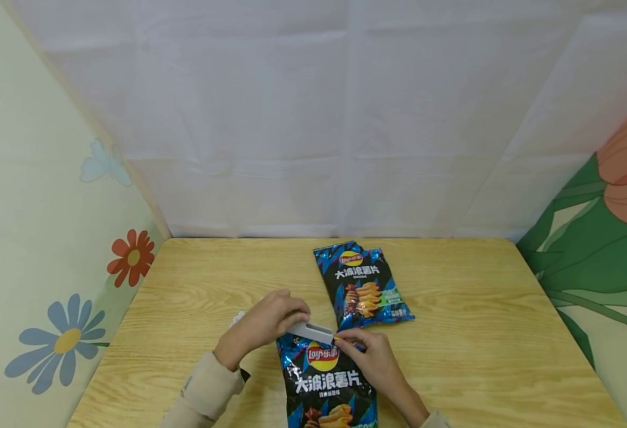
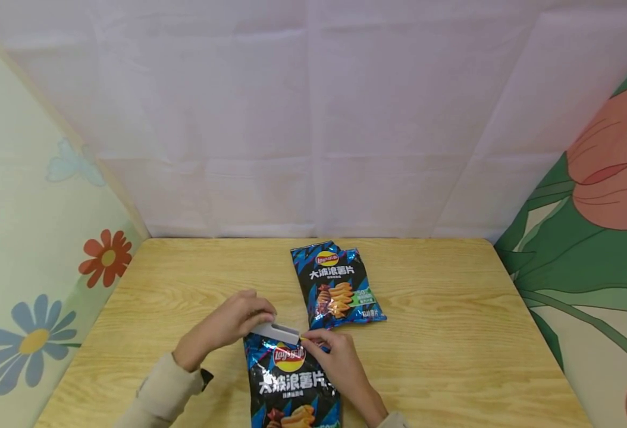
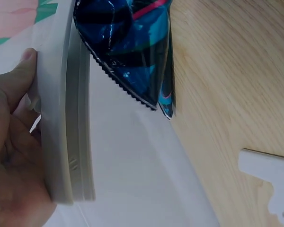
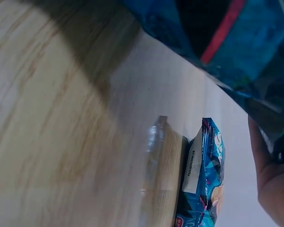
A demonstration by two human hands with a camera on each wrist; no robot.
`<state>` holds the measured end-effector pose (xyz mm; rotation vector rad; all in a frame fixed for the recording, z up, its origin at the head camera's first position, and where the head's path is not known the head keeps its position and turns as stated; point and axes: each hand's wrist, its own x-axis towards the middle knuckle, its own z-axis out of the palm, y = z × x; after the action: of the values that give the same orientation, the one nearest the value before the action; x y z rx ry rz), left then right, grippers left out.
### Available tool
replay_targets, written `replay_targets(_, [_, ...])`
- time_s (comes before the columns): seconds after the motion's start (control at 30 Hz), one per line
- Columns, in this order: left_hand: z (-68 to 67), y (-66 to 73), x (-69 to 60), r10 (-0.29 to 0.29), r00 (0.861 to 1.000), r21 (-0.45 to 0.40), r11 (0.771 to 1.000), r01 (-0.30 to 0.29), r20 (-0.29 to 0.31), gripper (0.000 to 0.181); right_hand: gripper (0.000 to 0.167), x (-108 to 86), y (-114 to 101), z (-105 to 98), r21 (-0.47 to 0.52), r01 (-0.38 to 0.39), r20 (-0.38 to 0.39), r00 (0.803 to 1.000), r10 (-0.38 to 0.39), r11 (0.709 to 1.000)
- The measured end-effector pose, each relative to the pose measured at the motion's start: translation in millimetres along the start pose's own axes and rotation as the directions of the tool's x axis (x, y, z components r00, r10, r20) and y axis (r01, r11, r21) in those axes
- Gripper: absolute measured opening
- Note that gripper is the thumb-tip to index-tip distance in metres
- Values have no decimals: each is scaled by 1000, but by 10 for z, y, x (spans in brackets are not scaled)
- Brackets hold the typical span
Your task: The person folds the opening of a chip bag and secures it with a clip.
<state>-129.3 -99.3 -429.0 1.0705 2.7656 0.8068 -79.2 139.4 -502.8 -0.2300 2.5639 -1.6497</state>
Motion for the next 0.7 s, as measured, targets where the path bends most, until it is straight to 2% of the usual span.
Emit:
replay_targets(0.17, [29,-15,15,36,999,-8,999,-36,11,19,9,-2,6,17,13,21,0,1000,-21,1000])
replay_targets(0.27, [42,-13,23,44,999,18,999,-44,3,18,9,-6,6,20,11,20,-4,1000,-20,1000])
replay_targets(0.47, [36,19,20,-13,1000,92,996,11,21,22,10,-6,-3,14,18,-13,0,1000,13,1000])
replay_targets(0.7, [45,18,20,-48,999,100,994,45,24,25,12,5,-2,-7,10,-40,21,999,39,999])
